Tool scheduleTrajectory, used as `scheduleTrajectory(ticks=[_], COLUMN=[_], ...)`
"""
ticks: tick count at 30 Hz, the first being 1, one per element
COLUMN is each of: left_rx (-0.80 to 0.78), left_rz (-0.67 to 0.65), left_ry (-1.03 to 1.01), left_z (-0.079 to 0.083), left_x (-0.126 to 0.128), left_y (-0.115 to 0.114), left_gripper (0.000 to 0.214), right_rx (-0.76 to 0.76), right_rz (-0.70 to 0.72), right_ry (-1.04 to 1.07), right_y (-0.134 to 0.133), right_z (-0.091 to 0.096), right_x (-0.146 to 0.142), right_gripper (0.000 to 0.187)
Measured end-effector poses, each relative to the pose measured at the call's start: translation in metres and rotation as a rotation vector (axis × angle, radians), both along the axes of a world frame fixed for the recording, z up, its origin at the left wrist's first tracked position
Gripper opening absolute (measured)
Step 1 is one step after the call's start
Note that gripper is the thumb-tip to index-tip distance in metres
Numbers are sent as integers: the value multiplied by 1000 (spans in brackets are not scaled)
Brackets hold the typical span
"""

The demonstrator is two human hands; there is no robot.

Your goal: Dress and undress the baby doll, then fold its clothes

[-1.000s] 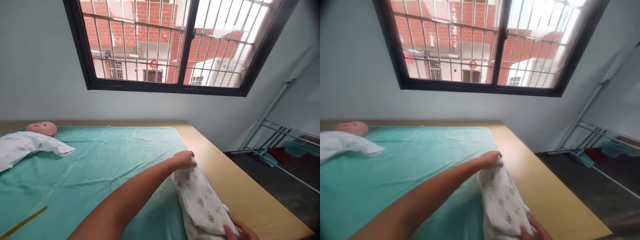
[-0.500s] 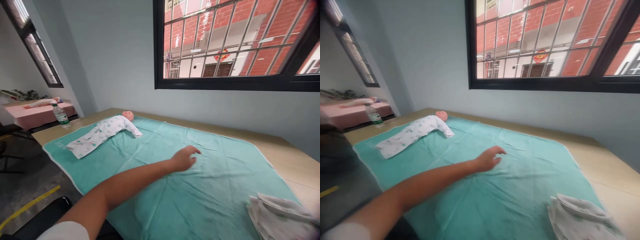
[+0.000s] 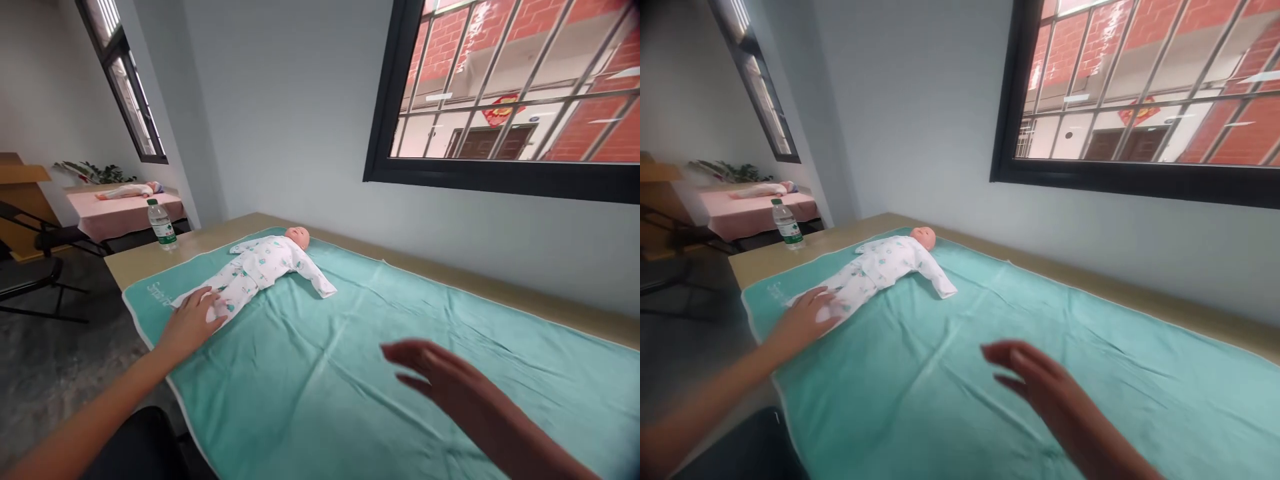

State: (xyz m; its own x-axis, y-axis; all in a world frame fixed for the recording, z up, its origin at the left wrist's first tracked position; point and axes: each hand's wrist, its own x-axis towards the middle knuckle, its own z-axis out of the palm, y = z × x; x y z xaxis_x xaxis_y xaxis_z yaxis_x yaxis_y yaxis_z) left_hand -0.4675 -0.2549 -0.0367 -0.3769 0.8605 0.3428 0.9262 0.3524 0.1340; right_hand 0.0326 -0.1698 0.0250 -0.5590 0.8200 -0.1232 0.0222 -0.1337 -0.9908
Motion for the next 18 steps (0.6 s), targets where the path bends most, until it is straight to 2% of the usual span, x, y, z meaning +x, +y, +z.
scheduleTrajectory(ticks=[2, 5, 9, 12, 15, 17, 18], left_rx=[-59, -126, -250, -348, -432, -492, -519], left_rz=[61, 100, 111, 134, 144, 126, 106], left_ry=[-4, 25, 51, 15, -50, -134, -177], left_z=[-2, 3, 18, 24, 25, 27, 29], left_x=[-10, -15, -17, -20, -29, -37, -39], left_y=[2, 10, 19, 27, 38, 45, 48], left_gripper=[59, 62, 59, 60, 66, 72, 72], right_rx=[-75, -199, -252, -334, -393, -321, -246], right_rz=[51, -59, -45, 129, 341, 371, 335], right_ry=[159, 200, 176, 85, 41, 35, 35], right_y=[65, 155, 241, 281, 303, 308, 308], right_z=[3, -15, -45, -58, -60, -57, -56], right_x=[-55, -134, -221, -271, -307, -324, -329], right_gripper=[36, 30, 33, 44, 56, 55, 52])
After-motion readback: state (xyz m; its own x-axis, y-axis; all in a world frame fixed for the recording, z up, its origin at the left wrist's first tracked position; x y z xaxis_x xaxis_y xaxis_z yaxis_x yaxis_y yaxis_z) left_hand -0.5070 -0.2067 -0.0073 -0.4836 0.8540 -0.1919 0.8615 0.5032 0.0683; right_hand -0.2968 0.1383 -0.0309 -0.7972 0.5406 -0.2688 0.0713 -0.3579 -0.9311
